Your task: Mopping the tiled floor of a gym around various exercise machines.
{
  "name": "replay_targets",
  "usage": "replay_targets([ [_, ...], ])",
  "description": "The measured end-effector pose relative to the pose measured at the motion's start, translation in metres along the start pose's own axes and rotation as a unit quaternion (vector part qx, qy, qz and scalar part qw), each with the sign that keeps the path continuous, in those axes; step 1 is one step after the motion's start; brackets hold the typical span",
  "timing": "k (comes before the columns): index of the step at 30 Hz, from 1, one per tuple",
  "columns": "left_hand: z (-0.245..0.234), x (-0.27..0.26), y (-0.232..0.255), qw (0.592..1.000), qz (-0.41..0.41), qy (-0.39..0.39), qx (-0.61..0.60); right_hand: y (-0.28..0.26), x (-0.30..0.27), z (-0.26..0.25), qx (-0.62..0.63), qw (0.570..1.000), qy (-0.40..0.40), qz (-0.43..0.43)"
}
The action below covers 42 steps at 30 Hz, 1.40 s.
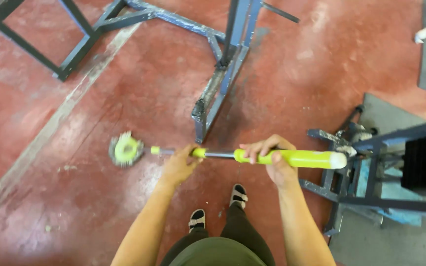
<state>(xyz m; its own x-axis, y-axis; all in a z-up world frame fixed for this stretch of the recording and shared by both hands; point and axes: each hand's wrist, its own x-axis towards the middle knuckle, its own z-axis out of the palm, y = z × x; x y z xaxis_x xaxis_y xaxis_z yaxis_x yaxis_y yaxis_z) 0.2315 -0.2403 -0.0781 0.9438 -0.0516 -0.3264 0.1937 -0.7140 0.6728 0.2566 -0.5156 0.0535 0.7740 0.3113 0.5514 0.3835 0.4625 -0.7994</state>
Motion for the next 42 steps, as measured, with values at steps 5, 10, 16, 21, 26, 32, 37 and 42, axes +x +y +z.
replay_targets([
  [5,0.116,0.010,0.002,0.993,0.078,0.046,0.079,-0.033,-0.022,-0.023,0.002,0.974,0.225,-0.031],
  [10,0.133,0.014,0.111,0.983,0.178,0.032,-0.003,-0.079,0.005,-0.085,-0.066,0.885,0.451,-0.090],
  [16,0.193,0.065,0.260,0.975,0.214,0.039,-0.036,-0.167,0.039,-0.209,-0.194,0.785,0.574,-0.128],
  [21,0.211,0.085,0.418,0.952,0.287,-0.012,-0.103,-0.278,0.047,-0.279,-0.310,0.734,0.588,-0.141],
  [26,0.250,0.134,0.457,0.918,0.389,-0.034,-0.068,-0.299,0.000,-0.302,-0.299,0.785,0.500,-0.210],
  [32,0.261,0.168,0.486,0.901,0.413,-0.126,-0.028,-0.294,-0.080,-0.379,-0.213,0.848,0.453,-0.172],
  [37,0.256,0.231,0.512,0.900,0.420,-0.103,-0.047,-0.269,-0.033,-0.402,-0.241,0.869,0.384,-0.199],
  [42,0.253,0.350,0.515,0.864,0.449,-0.161,-0.163,-0.208,0.044,-0.395,-0.220,0.867,0.371,-0.251],
])
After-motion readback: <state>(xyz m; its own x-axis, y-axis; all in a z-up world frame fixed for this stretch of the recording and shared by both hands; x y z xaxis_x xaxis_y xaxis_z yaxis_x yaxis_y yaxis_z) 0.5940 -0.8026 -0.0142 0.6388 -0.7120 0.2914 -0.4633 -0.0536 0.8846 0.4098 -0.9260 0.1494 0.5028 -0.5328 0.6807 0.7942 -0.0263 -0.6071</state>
